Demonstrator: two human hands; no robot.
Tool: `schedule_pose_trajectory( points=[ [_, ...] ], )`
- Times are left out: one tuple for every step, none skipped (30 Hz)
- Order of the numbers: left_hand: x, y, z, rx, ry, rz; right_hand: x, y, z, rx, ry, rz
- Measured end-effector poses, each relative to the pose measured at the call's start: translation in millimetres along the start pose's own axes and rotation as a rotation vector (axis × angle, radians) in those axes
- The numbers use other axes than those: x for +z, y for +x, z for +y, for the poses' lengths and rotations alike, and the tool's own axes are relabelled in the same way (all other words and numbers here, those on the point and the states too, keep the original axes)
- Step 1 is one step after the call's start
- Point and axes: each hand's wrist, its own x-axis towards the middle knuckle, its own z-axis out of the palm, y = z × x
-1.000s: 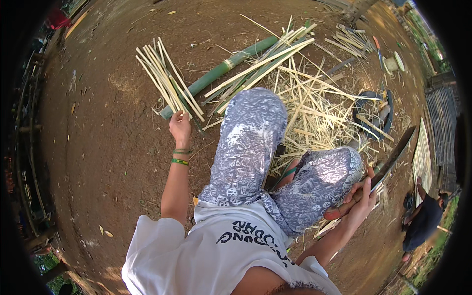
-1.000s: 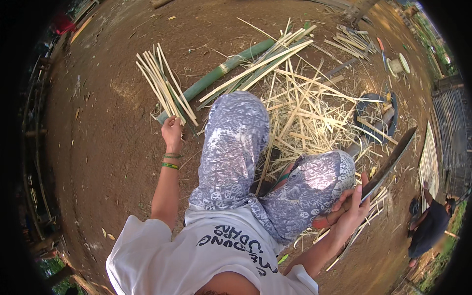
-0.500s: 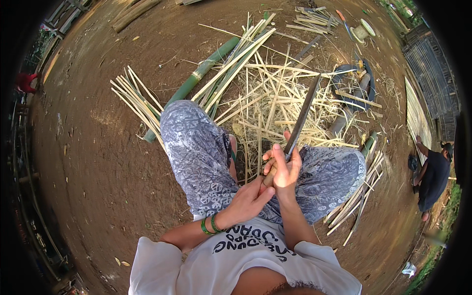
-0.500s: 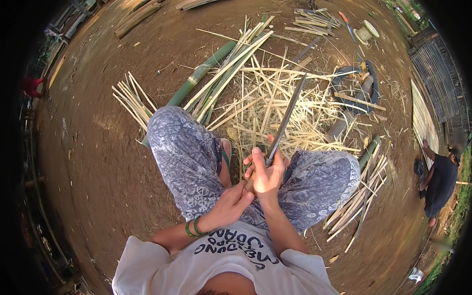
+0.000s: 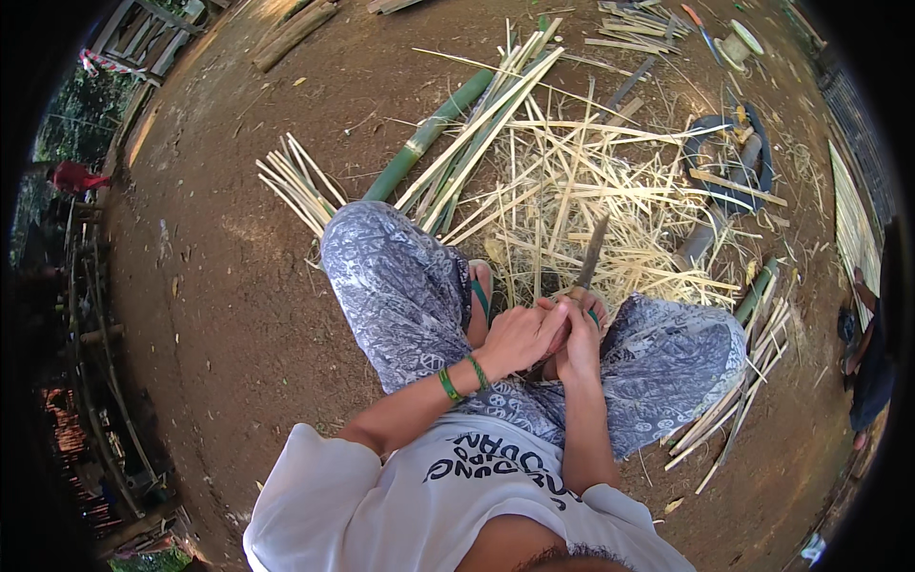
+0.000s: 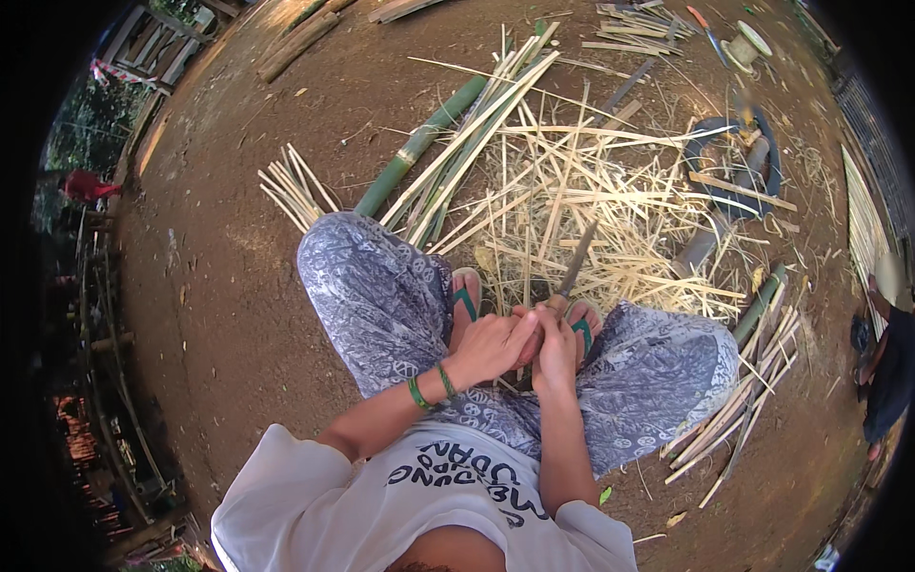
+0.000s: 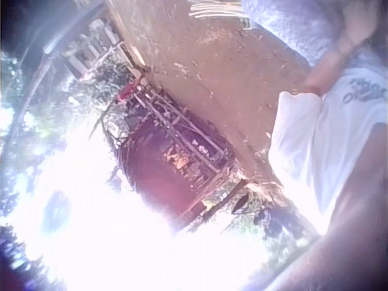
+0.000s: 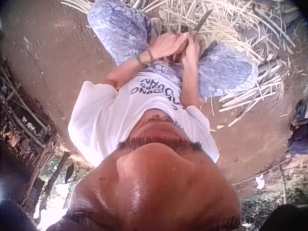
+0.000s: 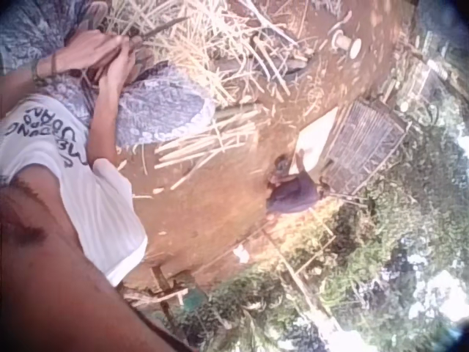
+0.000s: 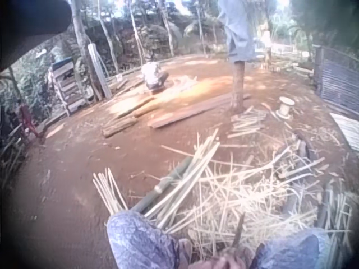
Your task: The person sits on the ground and uses a large machete to split long bamboo stalks into thin strips. They hold the bamboo vertically and strike it repeatedly with the blade to separate the fibers, then gather the resulting strips into a pile.
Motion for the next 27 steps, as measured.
schedule_pose_trajectory(
  points=[
    [-12, 16, -1, 0.027, 0.145, -0.071, -4, 6, 6, -0.023, 0.07, 0.024],
    [-25, 32, 1, -0.119, 0.151, -0.116, 8, 2, 1, 0.001, 0.093, 0.082],
    [-37, 50, 5, -0.26, 0.156, -0.161, 10, 5, 5, 0.037, 0.085, 0.087],
    [-45, 66, 8, -0.291, 0.177, -0.091, 5, 6, 8, 0.072, 0.073, 0.097],
    [-49, 84, 9, -0.318, 0.198, -0.021, 2, 8, 11, 0.104, 0.061, 0.107],
    [-51, 101, 7, -0.337, 0.121, 0.071, 0, 11, 14, 0.112, 0.071, 0.124],
    [-51, 118, 4, -0.352, 0.041, 0.158, 1, 12, 15, 0.113, 0.056, 0.132],
    [-47, 134, -7, -0.39, 0.031, 0.23, 3, 11, 14, 0.114, 0.039, 0.141],
    [-39, 151, -26, -0.419, 0.02, 0.299, 4, 11, 11, 0.107, 0.023, 0.154],
    [-29, 167, -50, -0.442, 0.002, 0.362, 8, 9, 9, 0.104, 0.05, 0.192],
    [-17, 179, -82, -0.391, 0.042, 0.433, 8, 6, 9, 0.111, 0.04, 0.171],
    [-10, 186, -101, -0.416, 0.086, 0.421, 6, 5, 9, 0.111, 0.037, 0.157],
    [-8, 192, -114, -0.434, 0.135, 0.406, 6, 4, 9, 0.107, 0.043, 0.146],
    [-7, 195, -123, -0.465, 0.215, 0.374, 11, -1, 6, 0.106, 0.028, 0.156],
    [-7, 197, -131, -0.496, 0.296, 0.344, 10, -2, 6, 0.122, 0.023, 0.15],
    [-7, 200, -145, -0.53, 0.332, 0.334, 13, -4, 7, 0.126, 0.024, 0.157],
    [-5, 203, -160, -0.566, 0.366, 0.326, 15, -7, 5, 0.131, 0.023, 0.163],
    [-7, 206, -170, -0.59, 0.38, 0.301, 12, -10, 5, 0.129, 0.036, 0.158],
    [-9, 208, -179, -0.614, 0.391, 0.277, 8, -15, 5, 0.128, 0.047, 0.152],
    [-10, 208, -187, -0.612, 0.416, 0.312, 4, -21, 5, 0.129, 0.056, 0.145],
    [-12, 207, -199, -0.615, 0.44, 0.353, 6, -32, -2, 0.138, 0.048, 0.165],
    [-12, 205, -220, -0.634, 0.506, 0.406, 11, -48, -13, 0.153, 0.037, 0.178],
    [-13, 207, -236, -0.643, 0.575, 0.456, 11, -61, -19, 0.162, 0.034, 0.195],
    [-16, 205, -241, -0.643, 0.61, 0.486, 7, -69, -21, 0.152, -0.026, 0.184],
    [-20, 202, -246, -0.651, 0.643, 0.519, 1, -78, -22, 0.146, -0.091, 0.17],
    [-26, 202, -251, -0.658, 0.675, 0.551, -3, -83, -22, 0.142, -0.157, 0.157],
    [-33, 201, -259, -0.682, 0.647, 0.553, -7, -86, -21, 0.159, -0.173, 0.159]
  ],
)
